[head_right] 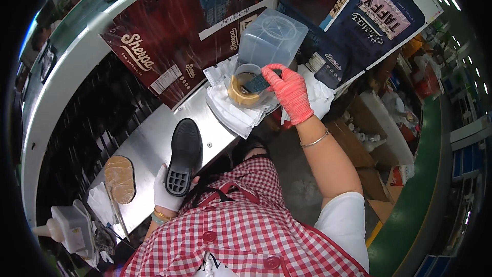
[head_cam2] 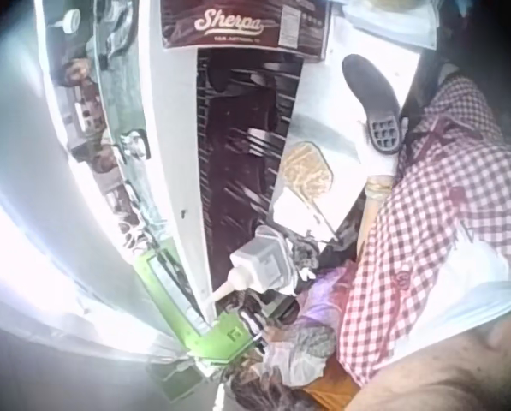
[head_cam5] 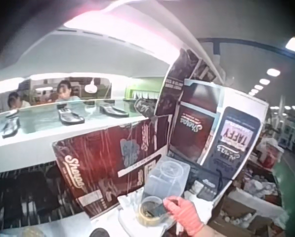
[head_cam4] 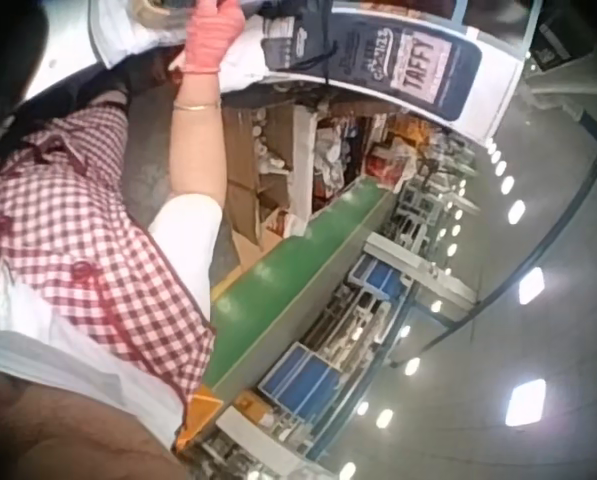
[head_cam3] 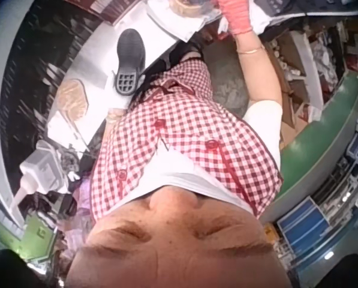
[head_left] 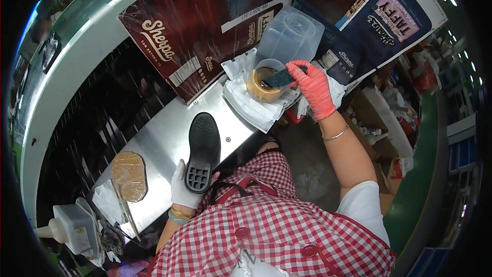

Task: The person scrubs the soles of black sandals using a blue brush and a cleaning solution. They repeatedly dip the brush into a small container of liquid and scrub the textured bottom of each sandal before placing it on a nearby shelf.

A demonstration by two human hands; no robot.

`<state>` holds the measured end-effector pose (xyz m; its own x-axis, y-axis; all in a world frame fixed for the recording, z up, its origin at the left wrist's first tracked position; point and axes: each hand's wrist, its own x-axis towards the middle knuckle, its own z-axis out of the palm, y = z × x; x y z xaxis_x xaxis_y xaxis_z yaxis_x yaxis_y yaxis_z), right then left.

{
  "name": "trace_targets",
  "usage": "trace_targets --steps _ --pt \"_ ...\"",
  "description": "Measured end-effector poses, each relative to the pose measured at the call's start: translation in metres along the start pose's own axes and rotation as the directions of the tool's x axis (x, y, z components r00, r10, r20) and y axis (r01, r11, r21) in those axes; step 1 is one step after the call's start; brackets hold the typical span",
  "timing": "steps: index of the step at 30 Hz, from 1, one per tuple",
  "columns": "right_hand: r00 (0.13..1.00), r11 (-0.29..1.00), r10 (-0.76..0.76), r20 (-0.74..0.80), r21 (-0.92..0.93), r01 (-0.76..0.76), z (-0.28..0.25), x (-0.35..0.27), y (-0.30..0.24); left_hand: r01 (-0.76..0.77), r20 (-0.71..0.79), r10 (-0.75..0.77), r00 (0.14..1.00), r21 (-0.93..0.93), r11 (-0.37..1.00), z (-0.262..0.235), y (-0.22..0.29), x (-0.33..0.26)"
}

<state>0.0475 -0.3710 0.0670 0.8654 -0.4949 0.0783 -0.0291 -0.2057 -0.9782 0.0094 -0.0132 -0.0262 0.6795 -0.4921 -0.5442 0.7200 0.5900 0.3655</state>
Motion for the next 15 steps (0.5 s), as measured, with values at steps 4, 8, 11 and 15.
trace_targets --steps 4,8,11,15 --pt "1.000 0.999 0.030 0.001 0.040 -0.030 0.000 0.002 -0.001 0.058 0.184 -0.043 0.982 -0.077 0.995 0.002 0.001 0.005" --pt "0.998 0.998 0.060 -0.016 0.024 -0.059 -0.004 0.002 -0.002 -0.083 0.210 0.065 0.976 0.079 0.993 0.026 0.008 0.004" --pt "0.999 0.998 0.037 0.016 0.042 -0.038 -0.002 0.004 0.006 -0.127 0.255 0.103 0.961 0.080 0.989 0.040 0.013 0.004" --pt "0.993 0.978 0.114 0.029 0.171 -0.117 -0.014 0.004 0.025 -0.136 0.253 0.119 0.960 0.050 0.989 0.040 0.009 0.007"
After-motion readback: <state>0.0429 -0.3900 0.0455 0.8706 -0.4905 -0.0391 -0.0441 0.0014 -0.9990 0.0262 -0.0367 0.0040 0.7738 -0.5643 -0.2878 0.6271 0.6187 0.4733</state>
